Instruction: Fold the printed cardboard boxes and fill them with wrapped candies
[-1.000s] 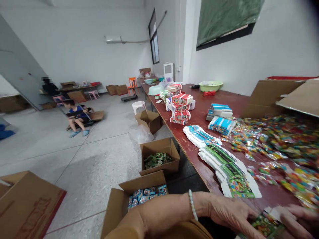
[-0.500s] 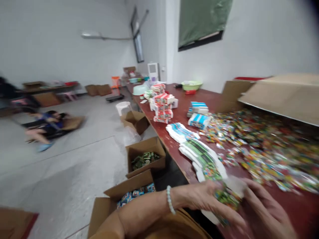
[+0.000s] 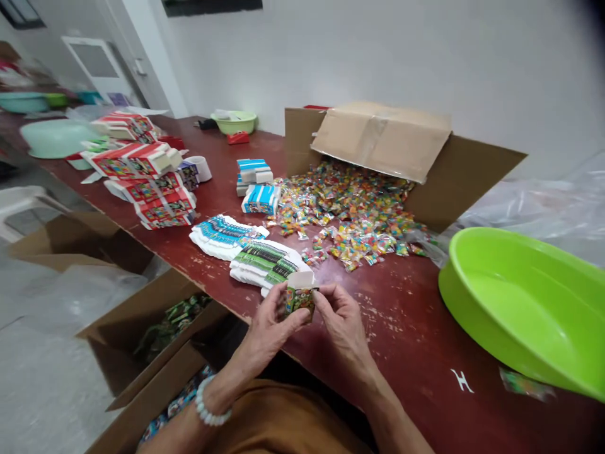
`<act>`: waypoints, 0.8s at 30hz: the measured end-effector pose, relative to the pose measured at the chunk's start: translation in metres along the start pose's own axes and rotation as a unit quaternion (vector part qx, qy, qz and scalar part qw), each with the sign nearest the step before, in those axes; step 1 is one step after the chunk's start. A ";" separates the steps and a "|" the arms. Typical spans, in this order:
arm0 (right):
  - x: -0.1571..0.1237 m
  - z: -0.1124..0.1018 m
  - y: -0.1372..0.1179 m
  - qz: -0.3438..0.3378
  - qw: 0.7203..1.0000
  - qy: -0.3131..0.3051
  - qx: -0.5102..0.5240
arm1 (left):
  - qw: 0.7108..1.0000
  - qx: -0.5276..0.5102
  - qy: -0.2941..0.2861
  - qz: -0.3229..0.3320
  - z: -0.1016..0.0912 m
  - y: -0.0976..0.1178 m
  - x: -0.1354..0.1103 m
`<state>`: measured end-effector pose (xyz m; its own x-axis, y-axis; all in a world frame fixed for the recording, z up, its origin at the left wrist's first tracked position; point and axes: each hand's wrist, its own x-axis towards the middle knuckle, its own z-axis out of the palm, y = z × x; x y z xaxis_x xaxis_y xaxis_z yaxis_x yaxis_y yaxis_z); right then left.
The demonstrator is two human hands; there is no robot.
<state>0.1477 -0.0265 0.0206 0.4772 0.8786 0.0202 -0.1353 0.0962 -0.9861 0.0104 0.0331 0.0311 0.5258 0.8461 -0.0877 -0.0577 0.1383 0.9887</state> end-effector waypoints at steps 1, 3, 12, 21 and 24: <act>0.000 0.001 0.002 0.001 1.000 0.007 0.009 | 1.000 -0.008 0.025 0.013 -0.001 -0.005 -0.001; -0.002 0.005 0.006 0.001 0.999 0.016 0.039 | 0.997 -0.003 0.062 0.039 -0.003 -0.014 -0.004; -0.006 0.008 0.014 -0.050 0.999 0.002 -0.010 | 0.995 0.081 0.035 0.039 -0.017 -0.013 -0.011; 0.013 -0.005 0.004 0.023 0.995 -0.091 0.017 | 0.997 0.068 -0.010 0.042 -0.017 0.000 -0.002; 0.007 -0.002 0.004 -0.069 0.994 -0.078 -0.040 | 0.998 -0.062 0.008 -0.015 -0.015 -0.002 -0.003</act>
<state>0.1526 -0.0206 0.0169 0.3452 0.9222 0.1745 -0.0050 0.1877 -0.9822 -0.0041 0.0379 0.0277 0.5159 0.8482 -0.1202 -0.1467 0.2257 0.9631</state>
